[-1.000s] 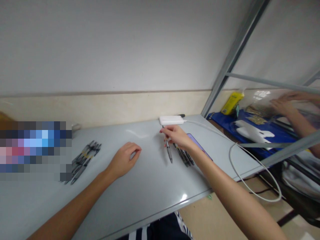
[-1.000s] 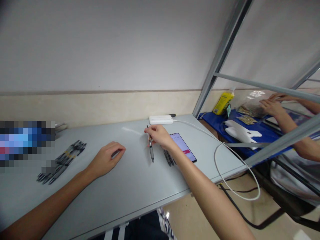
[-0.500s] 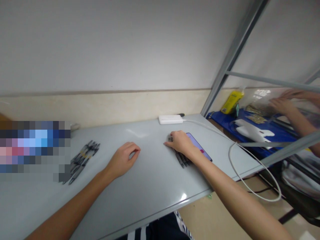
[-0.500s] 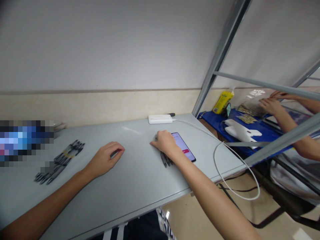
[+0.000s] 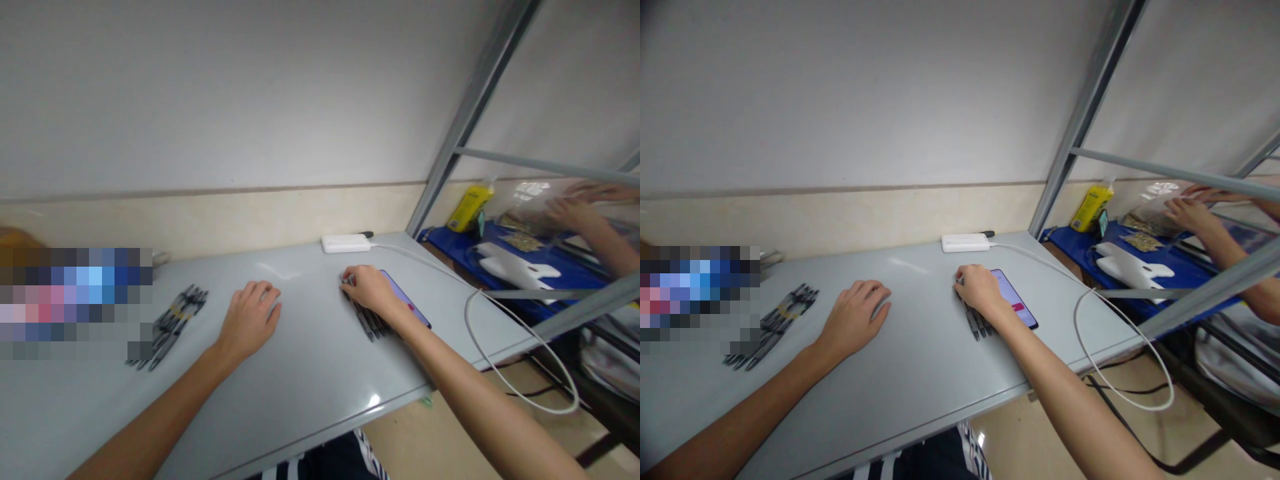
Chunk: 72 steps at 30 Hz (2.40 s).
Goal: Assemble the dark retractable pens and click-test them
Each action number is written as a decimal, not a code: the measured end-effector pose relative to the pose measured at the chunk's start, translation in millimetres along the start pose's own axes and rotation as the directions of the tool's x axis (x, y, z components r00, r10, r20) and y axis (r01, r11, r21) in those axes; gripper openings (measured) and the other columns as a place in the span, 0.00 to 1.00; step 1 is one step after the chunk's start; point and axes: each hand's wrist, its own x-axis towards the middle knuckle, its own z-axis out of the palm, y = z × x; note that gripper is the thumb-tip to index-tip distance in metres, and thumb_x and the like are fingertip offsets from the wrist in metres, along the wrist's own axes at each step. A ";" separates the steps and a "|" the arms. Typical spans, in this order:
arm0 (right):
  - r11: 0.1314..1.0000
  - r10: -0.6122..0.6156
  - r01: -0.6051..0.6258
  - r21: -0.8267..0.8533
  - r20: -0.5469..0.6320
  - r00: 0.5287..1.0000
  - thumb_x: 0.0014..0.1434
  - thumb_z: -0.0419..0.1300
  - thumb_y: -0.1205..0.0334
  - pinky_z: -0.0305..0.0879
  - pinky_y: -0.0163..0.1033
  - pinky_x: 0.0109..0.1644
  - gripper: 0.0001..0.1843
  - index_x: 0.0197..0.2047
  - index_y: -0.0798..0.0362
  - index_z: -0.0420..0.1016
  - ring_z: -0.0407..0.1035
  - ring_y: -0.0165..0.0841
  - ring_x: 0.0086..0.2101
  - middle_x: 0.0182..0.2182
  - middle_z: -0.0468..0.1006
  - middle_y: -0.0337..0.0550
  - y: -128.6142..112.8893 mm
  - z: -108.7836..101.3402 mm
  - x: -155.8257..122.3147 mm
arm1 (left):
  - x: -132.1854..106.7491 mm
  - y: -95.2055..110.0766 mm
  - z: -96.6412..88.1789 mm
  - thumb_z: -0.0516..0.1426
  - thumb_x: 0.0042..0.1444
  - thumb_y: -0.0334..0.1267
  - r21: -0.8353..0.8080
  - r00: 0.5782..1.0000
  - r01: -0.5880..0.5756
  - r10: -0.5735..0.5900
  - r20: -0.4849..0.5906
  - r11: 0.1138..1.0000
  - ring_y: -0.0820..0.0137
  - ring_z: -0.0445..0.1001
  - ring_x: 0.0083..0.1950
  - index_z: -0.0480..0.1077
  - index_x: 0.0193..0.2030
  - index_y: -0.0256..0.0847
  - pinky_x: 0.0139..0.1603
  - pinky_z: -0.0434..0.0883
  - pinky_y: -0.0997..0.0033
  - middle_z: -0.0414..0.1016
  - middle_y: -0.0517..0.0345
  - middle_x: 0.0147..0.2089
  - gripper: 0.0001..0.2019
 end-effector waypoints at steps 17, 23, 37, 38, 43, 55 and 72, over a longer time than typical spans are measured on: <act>0.880 -0.361 0.400 0.257 -0.187 0.914 0.60 0.53 0.61 0.55 0.34 0.34 0.10 0.34 0.53 0.75 0.66 0.30 0.29 0.28 0.73 0.42 -33.1 35.9 -32.7 | -1.6 -12.1 -9.2 0.44 0.58 0.54 0.348 0.892 0.400 -0.447 0.063 0.848 0.43 0.57 0.58 0.69 0.48 0.37 0.41 0.63 0.36 0.63 0.32 0.55 0.25; 0.866 -0.363 0.417 0.275 -0.229 0.903 0.60 0.54 0.62 0.56 0.33 0.34 0.09 0.33 0.54 0.75 0.65 0.29 0.28 0.27 0.71 0.41 -31.7 41.1 -35.2 | 0.6 -8.7 -11.7 0.43 0.59 0.54 0.376 0.867 0.408 -0.482 0.125 0.832 0.47 0.60 0.55 0.69 0.49 0.37 0.41 0.66 0.42 0.62 0.35 0.56 0.25; 0.771 -0.479 0.540 0.339 -0.249 0.841 0.58 0.55 0.66 0.56 0.32 0.32 0.06 0.33 0.55 0.74 0.64 0.28 0.27 0.25 0.70 0.39 -34.1 44.8 -40.1 | 0.4 -4.3 1.2 0.46 0.51 0.19 -0.172 0.989 -0.108 0.124 0.085 0.979 0.65 0.66 0.51 0.69 0.45 0.37 0.54 0.67 0.64 0.68 0.48 0.48 0.19; 0.767 -0.486 0.544 0.340 -0.244 0.839 0.58 0.55 0.66 0.56 0.32 0.33 0.06 0.33 0.55 0.74 0.64 0.28 0.27 0.25 0.70 0.39 -34.3 45.4 -40.4 | 1.0 -1.5 -0.6 0.46 0.53 0.21 -0.186 0.983 -0.145 0.163 0.083 0.972 0.65 0.66 0.51 0.69 0.46 0.38 0.54 0.67 0.64 0.68 0.49 0.48 0.18; 0.755 -0.501 0.553 0.353 -0.233 0.833 0.58 0.55 0.67 0.56 0.31 0.32 0.07 0.32 0.55 0.74 0.64 0.27 0.27 0.25 0.70 0.39 -33.6 43.5 -41.0 | 1.2 -0.5 -22.0 0.49 0.51 0.27 0.203 0.986 0.023 -0.056 0.154 0.979 0.55 0.67 0.50 0.67 0.47 0.39 0.41 0.70 0.56 0.68 0.46 0.49 0.16; 0.752 -0.505 0.563 0.342 -0.250 0.826 0.57 0.57 0.64 0.57 0.32 0.34 0.05 0.37 0.54 0.74 0.64 0.28 0.28 0.27 0.70 0.39 -31.7 42.2 -40.7 | -2.4 14.7 -4.1 0.46 0.58 0.24 -0.294 0.982 -0.133 0.167 0.091 0.946 0.69 0.72 0.46 0.65 0.47 0.40 0.48 0.71 0.67 0.67 0.51 0.48 0.14; 0.664 -0.414 0.471 0.580 -0.239 0.878 0.56 0.60 0.64 0.60 0.31 0.29 0.04 0.34 0.56 0.75 0.66 0.27 0.24 0.23 0.75 0.40 -33.9 32.8 -40.8 | -6.7 24.3 -5.2 0.57 0.57 0.41 -0.574 0.993 -0.119 0.081 -0.091 0.810 0.73 0.71 0.34 0.65 0.42 0.41 0.34 0.72 0.74 0.70 0.58 0.37 0.09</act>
